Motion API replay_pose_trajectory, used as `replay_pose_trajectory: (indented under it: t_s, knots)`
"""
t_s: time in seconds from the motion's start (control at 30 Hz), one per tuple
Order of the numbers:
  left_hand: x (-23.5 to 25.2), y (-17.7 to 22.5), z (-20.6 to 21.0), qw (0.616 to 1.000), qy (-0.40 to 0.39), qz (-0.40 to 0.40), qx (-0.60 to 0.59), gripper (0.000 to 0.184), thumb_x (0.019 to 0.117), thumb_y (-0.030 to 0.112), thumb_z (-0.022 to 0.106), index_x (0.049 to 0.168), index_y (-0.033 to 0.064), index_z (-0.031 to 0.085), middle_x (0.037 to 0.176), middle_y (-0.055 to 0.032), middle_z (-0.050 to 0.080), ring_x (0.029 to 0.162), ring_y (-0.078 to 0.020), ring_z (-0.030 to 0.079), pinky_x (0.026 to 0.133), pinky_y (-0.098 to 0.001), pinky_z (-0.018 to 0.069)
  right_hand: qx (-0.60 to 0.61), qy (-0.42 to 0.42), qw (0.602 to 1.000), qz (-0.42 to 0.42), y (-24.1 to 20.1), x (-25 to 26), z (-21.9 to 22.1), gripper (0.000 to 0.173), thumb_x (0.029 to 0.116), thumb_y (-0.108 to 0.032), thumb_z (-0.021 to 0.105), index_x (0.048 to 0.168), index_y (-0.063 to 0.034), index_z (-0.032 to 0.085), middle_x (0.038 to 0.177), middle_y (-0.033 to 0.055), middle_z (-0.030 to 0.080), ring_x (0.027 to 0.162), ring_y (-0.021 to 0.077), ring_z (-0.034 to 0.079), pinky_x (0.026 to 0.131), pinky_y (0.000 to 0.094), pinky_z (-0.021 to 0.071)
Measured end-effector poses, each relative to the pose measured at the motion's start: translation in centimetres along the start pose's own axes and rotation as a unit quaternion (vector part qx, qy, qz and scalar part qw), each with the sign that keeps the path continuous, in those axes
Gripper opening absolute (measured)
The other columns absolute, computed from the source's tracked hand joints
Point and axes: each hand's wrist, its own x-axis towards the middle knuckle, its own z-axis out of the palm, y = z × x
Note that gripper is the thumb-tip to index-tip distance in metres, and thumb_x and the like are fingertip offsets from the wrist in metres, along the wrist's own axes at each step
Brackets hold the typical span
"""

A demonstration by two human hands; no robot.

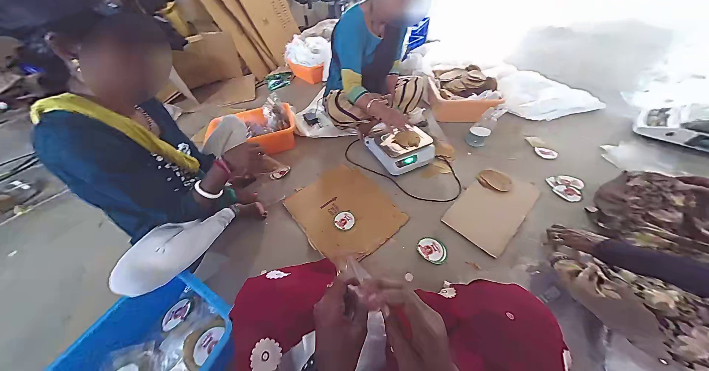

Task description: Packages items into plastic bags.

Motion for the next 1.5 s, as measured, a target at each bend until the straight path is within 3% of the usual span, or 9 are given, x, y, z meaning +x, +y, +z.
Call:
replay_pose_trajectory:
  t_s: [0.13,0.33,0.6,0.77,0.87,1.0,1.1,1.27,1.5]
  knots:
    - [1.6,1.0,-0.4,0.997,0.024,0.014,0.067,0.018,0.0882,0.011,0.064,0.101,0.0011,0.071,0.067,-0.0003,0.063,0.055,-0.0057,0.056,0.053,-0.0223,0.051,0.036,-0.017,0.999,0.009,-0.8,-0.7,0.8,0.017,0.1027,-0.005,0.048,0.105,-0.0075,0.065,0.113,0.0053,0.07,0.117,0.0123,0.065,0.102,0.0286,0.0556]
    - [1.5,1.4,0.4,0.995,0.062,0.043,0.07,0.017,0.0943,0.011,0.06,0.105,-0.001,0.065,0.065,-0.0002,0.06,0.053,-0.0053,0.054,0.051,-0.0207,0.0493,0.108,-0.099,0.968,0.205,-0.9,-0.3,-0.6,0.039,0.1039,-0.003,0.046,0.14,0.0111,0.054,0.135,0.0155,0.065,0.121,0.01,0.065,0.105,0.0263,0.052]
    - [-2.8,5.5,2.2,0.993,-0.042,0.115,0.006,0.012,0.089,0.003,0.06,0.082,-0.0044,0.065,0.07,-0.0134,0.068,0.062,-0.016,0.066,0.065,-0.0268,0.0567,0.393,-0.066,0.869,0.294,1.4,0.6,-0.2,0.1,0.095,-0.06,0.06,0.161,0.0041,0.02,0.164,0.0178,0.035,0.146,0.0257,0.044,0.118,0.0433,0.0414]
    - [-1.3,1.0,1.3,0.965,0.008,-0.102,-0.242,0.069,0.0921,0.047,0.071,0.131,-0.0055,0.049,0.124,-0.014,0.062,0.116,-0.0166,0.061,0.097,-0.0344,0.0543,0.377,-0.12,0.901,0.177,4.3,0.1,-0.2,0.111,0.0898,-0.06,0.069,0.163,0.0008,0.011,0.166,0.0164,0.03,0.15,0.0262,0.037,0.121,0.0438,0.0373]
    - [1.8,-1.1,1.0,0.87,-0.023,-0.337,-0.359,0.082,0.0893,0.05,0.066,0.152,0.0069,0.035,0.134,-0.0114,0.054,0.117,-0.0207,0.059,0.086,-0.0408,0.0573,0.329,-0.162,0.907,0.209,2.4,-0.2,-0.1,0.106,0.0849,-0.046,0.08,0.159,0.0042,0.024,0.159,0.0131,0.043,0.145,0.0189,0.043,0.121,0.039,0.0388]
    - [4.8,-2.7,2.7,0.76,-0.023,-0.42,-0.495,0.036,0.1064,0.031,0.043,0.126,0.0015,0.053,0.101,-0.0098,0.065,0.088,-0.0214,0.068,0.082,-0.0414,0.06,0.099,-0.226,0.921,0.301,0.3,1.2,0.0,0.086,0.0809,-0.047,0.084,0.145,-0.0009,0.051,0.135,0.0041,0.065,0.127,0.0048,0.058,0.112,0.0284,0.0463]
    - [7.4,-3.7,2.7,0.751,0.005,-0.432,-0.499,0.036,0.1098,0.03,0.032,0.126,0.0033,0.05,0.102,-0.0092,0.066,0.086,-0.0222,0.069,0.078,-0.0421,0.0607,-0.045,-0.236,0.944,0.226,0.4,2.5,0.0,0.076,0.0851,-0.057,0.075,0.13,0.0028,0.063,0.119,0.0168,0.071,0.114,0.0222,0.067,0.099,0.0461,0.0527]
    - [12.4,-7.9,1.3,0.797,0.057,-0.365,-0.477,0.038,0.1103,0.037,0.03,0.124,0.0069,0.05,0.098,-0.0072,0.068,0.086,-0.021,0.071,0.074,-0.0432,0.0623,0.046,-0.112,0.985,0.12,1.8,3.9,-1.3,0.052,0.0974,-0.029,0.071,0.136,0.0054,0.06,0.134,0.015,0.066,0.124,0.0174,0.064,0.108,0.0342,0.0528]
    - [16.7,-14.5,0.9,0.75,0.12,-0.406,-0.508,0.042,0.1062,0.049,0.036,0.117,0.0124,0.052,0.093,-0.0061,0.068,0.085,-0.0227,0.07,0.073,-0.0482,0.0611,0.037,-0.029,0.936,0.349,12.0,3.5,-2.8,0.028,0.0997,-0.014,0.064,0.123,0.0022,0.066,0.113,0.0088,0.073,0.102,0.0129,0.071,0.091,0.0305,0.0594]
